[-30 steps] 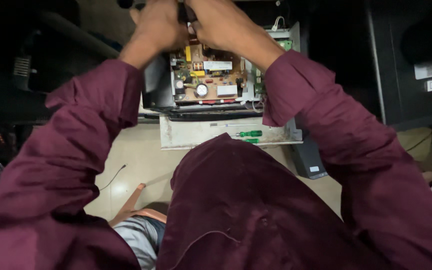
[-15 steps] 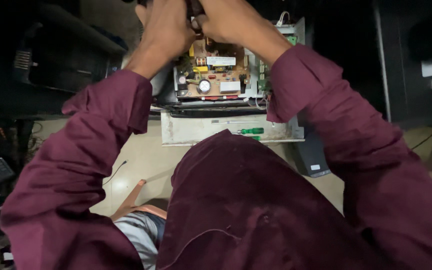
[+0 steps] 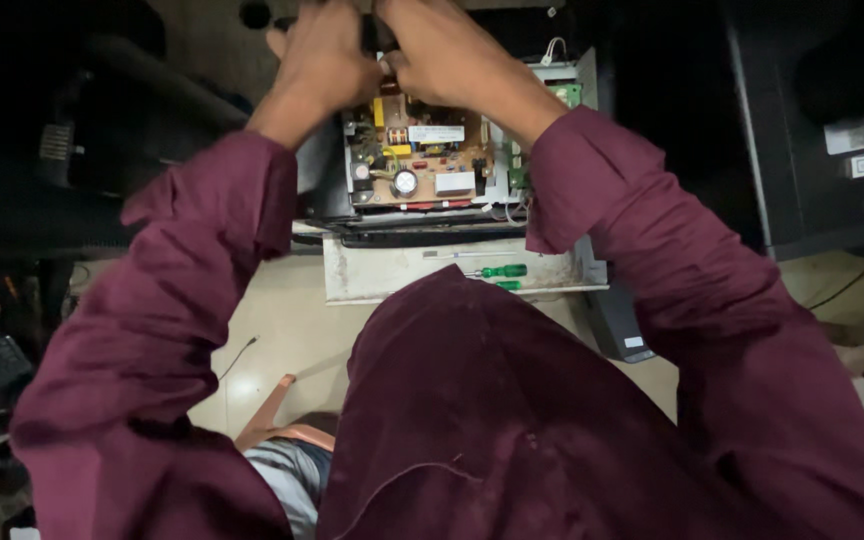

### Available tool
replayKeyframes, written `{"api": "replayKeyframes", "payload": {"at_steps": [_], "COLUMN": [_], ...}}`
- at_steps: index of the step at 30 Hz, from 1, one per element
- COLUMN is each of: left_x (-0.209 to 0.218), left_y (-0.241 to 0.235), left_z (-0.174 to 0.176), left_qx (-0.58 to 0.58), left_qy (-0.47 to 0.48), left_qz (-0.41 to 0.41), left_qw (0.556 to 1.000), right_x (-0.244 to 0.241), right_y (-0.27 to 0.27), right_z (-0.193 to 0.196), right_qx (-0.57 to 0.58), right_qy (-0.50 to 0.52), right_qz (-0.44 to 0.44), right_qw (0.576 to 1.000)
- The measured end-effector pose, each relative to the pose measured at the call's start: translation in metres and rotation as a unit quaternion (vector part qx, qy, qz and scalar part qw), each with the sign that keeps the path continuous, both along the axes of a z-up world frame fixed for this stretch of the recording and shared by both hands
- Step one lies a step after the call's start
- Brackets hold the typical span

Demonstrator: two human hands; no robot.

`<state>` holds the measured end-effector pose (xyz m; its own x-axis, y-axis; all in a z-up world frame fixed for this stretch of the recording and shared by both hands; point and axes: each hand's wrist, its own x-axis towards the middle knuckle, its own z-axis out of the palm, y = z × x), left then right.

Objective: The person works on the internal circuit board of an open CRT monitor, using a multimeter to probe components and a screwdriver to adjust parts. They connect and disconnect wires and test points while seated at a workbench.

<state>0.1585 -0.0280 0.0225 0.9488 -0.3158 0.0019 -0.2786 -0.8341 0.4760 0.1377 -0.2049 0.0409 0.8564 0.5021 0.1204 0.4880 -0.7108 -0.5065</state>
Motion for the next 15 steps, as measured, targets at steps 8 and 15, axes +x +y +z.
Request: {"api": "replayKeyframes", "payload": {"at_steps": [8,15], "left_x": [-0.007,-0.009], "left_y": [-0.001,0.002], "left_z": [-0.009,-0.004], "left_qx": [0.040,0.079], "left_qy": [0.004,0.034], "left_qz": [0.017,0.010], "left_qw": [0.999,0.996], "right_x": [-0.002,-0.001], "right_y": [0.000,-0.001], "right_z": [0.002,0.002], "right_qx": [-0.003,0.027], "right_qy": [-0.036,-0.062], "right_qz": [-0.007,0.020], "right_qw": [0.999,0.998]}}
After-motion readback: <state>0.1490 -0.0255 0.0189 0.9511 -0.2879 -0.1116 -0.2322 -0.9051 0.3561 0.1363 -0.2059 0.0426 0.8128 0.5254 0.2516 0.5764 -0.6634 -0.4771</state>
